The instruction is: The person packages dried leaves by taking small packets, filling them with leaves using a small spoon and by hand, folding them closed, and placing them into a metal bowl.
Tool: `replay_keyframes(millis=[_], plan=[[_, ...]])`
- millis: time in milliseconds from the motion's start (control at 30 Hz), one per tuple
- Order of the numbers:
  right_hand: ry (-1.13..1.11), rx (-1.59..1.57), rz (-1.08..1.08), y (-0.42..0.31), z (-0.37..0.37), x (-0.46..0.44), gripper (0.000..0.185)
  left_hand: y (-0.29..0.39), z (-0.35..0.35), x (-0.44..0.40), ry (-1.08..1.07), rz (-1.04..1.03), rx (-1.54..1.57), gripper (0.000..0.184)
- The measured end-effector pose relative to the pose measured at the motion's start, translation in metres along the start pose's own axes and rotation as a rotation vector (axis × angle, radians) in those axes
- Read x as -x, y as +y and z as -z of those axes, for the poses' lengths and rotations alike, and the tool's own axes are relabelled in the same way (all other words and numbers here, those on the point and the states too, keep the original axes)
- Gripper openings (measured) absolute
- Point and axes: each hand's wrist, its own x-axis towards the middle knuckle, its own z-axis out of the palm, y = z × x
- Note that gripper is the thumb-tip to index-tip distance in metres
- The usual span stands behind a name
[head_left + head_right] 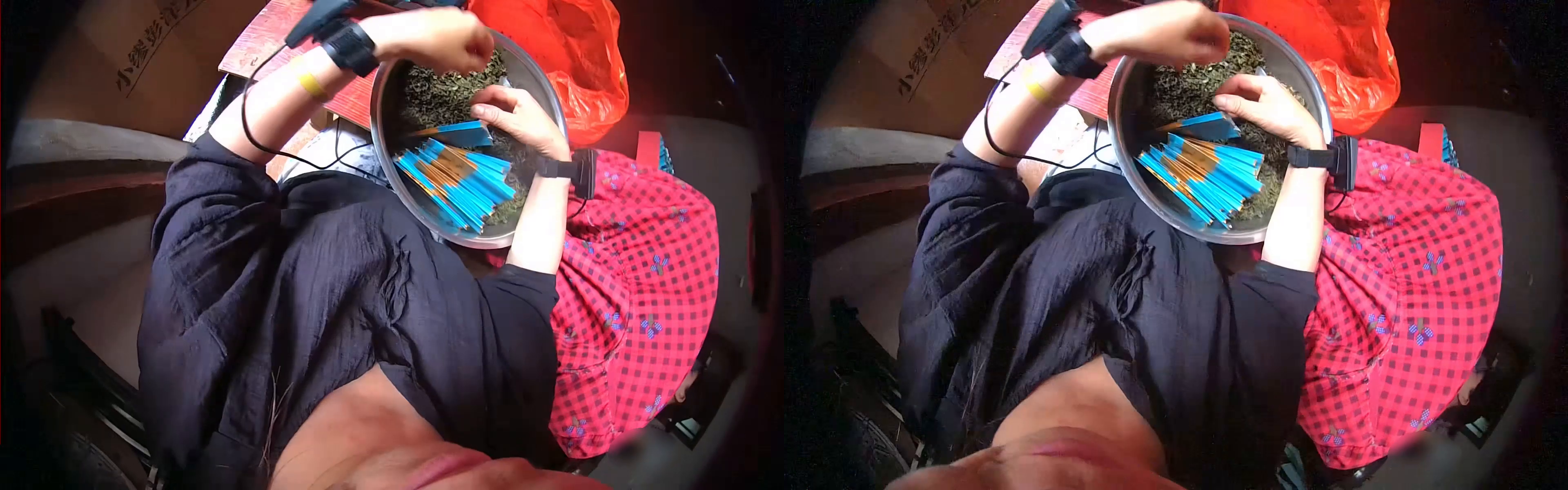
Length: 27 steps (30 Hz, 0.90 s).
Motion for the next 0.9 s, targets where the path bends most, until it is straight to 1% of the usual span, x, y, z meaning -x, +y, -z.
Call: replay_keyframes(millis=[33,67,100,133,200,233,267,300,333,400,433,467,533,567,600,667,700,733,767,800,867,900], plan=[[-0.081,0.015,0.011,-0.004,0.000,0.001,0.028,0.000,-0.012,-0.003,-0.036,-0.022,-0.069,0.021],[-0.076,0.013,0.013,-0.005,0.001,0.004,0.028,0.000,-0.024,-0.006,-0.070,-0.043,-0.141,0.020],[-0.080,-0.020,0.041,-0.007,0.000,0.007,0.028,0.008,-0.025,-0.005,-0.131,0.019,-0.162,0.020],[-0.083,-0.053,0.070,-0.011,-0.001,0.012,0.028,0.001,-0.035,-0.011,-0.225,0.127,-0.123,0.020],[-0.058,-0.076,0.055,-0.013,-0.004,0.014,0.025,-0.005,-0.039,-0.014,-0.223,0.036,-0.162,0.021],[-0.093,0.049,0.047,-0.007,-0.004,0.009,0.023,-0.004,-0.040,-0.016,-0.232,0.032,-0.166,0.021],[-0.126,0.170,0.038,-0.001,-0.003,0.005,0.021,-0.004,-0.042,-0.019,-0.193,0.093,-0.049,0.025],[-0.022,0.306,0.054,0.003,-0.002,0.003,0.017,-0.003,-0.042,-0.021,-0.157,0.156,0.066,0.031],[0.066,0.268,0.135,0.012,-0.002,-0.003,0.014,-0.003,-0.043,-0.023,-0.172,0.152,0.059,0.031],[0.311,0.005,0.234,0.014,0.003,-0.001,0.015,0.002,-0.041,-0.027,-0.043,0.036,0.198,0.050],[0.308,0.107,0.150,0.014,0.017,0.000,0.015,0.007,-0.041,-0.027,-0.180,0.237,0.373,0.060],[0.404,-0.030,0.199,0.014,0.018,0.005,0.013,0.012,-0.041,-0.026,-0.113,0.077,0.262,0.069],[0.514,-0.223,0.171,0.018,0.023,0.006,0.016,0.014,-0.054,-0.030,-0.059,-0.009,0.046,0.082],[0.522,-0.221,0.172,0.024,0.026,0.004,0.016,0.009,-0.071,-0.028,0.164,-0.122,-0.121,0.091],[0.572,-0.187,0.186,0.029,0.026,0.001,0.018,0.018,-0.078,-0.027,0.222,-0.076,-0.266,0.088],[0.631,-0.155,0.202,0.037,0.030,0.000,0.020,0.012,-0.088,-0.028,0.393,-0.190,-0.403,0.083],[0.675,-0.142,0.213,0.033,0.027,-0.002,0.023,0.007,-0.090,-0.029,0.388,-0.200,-0.406,0.083],[0.720,-0.130,0.224,0.029,0.024,-0.003,0.027,0.001,-0.090,-0.031,0.382,-0.162,-0.330,0.080],[0.709,-0.158,0.224,0.024,0.023,0.000,0.036,-0.005,-0.090,-0.031,0.373,-0.123,-0.256,0.077],[0.720,-0.164,0.228,0.019,0.024,0.004,0.036,-0.008,-0.087,-0.029,0.358,-0.087,-0.210,0.074],[0.702,-0.319,0.010,0.012,0.026,0.009,0.042,-0.015,-0.084,-0.031,0.389,-0.074,-0.130,0.073],[0.714,-0.325,0.015,0.013,0.026,0.009,0.042,-0.015,-0.081,-0.032,0.359,-0.012,-0.128,0.074]])
